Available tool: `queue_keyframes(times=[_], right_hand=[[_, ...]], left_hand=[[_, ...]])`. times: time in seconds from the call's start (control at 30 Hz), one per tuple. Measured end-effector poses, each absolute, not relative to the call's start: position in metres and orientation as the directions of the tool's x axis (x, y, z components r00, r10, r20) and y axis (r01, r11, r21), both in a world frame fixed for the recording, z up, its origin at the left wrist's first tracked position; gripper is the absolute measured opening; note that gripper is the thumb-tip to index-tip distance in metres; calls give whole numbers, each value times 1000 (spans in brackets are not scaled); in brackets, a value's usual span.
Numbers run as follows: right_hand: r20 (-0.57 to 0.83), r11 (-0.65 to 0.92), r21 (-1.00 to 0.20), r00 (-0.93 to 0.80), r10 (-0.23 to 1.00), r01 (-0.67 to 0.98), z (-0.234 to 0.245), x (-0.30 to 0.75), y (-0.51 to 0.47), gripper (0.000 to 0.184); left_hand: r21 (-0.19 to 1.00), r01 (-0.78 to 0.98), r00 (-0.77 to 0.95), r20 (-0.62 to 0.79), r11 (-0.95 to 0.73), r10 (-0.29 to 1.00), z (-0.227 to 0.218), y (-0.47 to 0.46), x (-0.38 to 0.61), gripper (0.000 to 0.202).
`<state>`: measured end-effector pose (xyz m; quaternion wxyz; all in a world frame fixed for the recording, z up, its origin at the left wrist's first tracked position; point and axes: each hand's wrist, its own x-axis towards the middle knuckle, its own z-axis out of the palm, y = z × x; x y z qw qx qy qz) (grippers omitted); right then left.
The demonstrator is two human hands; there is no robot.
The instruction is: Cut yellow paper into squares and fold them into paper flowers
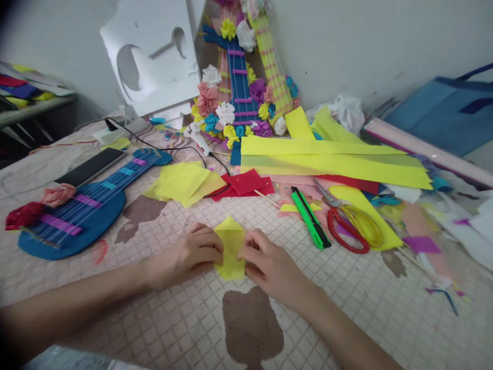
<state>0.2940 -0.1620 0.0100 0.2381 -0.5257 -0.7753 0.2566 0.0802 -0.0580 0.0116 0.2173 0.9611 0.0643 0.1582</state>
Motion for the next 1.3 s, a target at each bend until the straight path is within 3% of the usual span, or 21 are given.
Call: queue_keyframes(times=[0.13, 0.33, 0.43, 0.63, 0.97, 1.17, 1.3], right_hand=[[115, 347, -624, -357, 927, 700, 8, 295, -161, 16], [94, 309, -675, -337, 937, 670, 8, 293, -161, 25], [41, 242, -720, -308, 950, 651, 13, 293, -160, 24], [-22, 152, -784, -271, 962, 602, 17, 292, -158, 18], [23, 82, -719, -94, 995, 690, 8, 278, -157, 9], [-12, 106, -794, -190, 982, 598, 12, 289, -158, 8], [-77, 128, -800, -311, 947, 586, 16, 297, -156, 7]], left_hand=[[466, 36, 952, 253, -884, 173, 14, -49, 79, 18], [634, 52, 945, 220, -772, 244, 15, -44, 75, 15], [687, 34, 957, 186, -726, 221, 19, -44, 76, 5], [718, 38, 951, 186, -695, 245, 17, -45, 80, 10], [720, 142, 908, 179, -679, 379, 17, -58, 85, 9], [714, 253, 861, 142, -653, 489, 12, -63, 86, 8], [737, 222, 879, 133, -639, 458, 15, -61, 84, 6]])
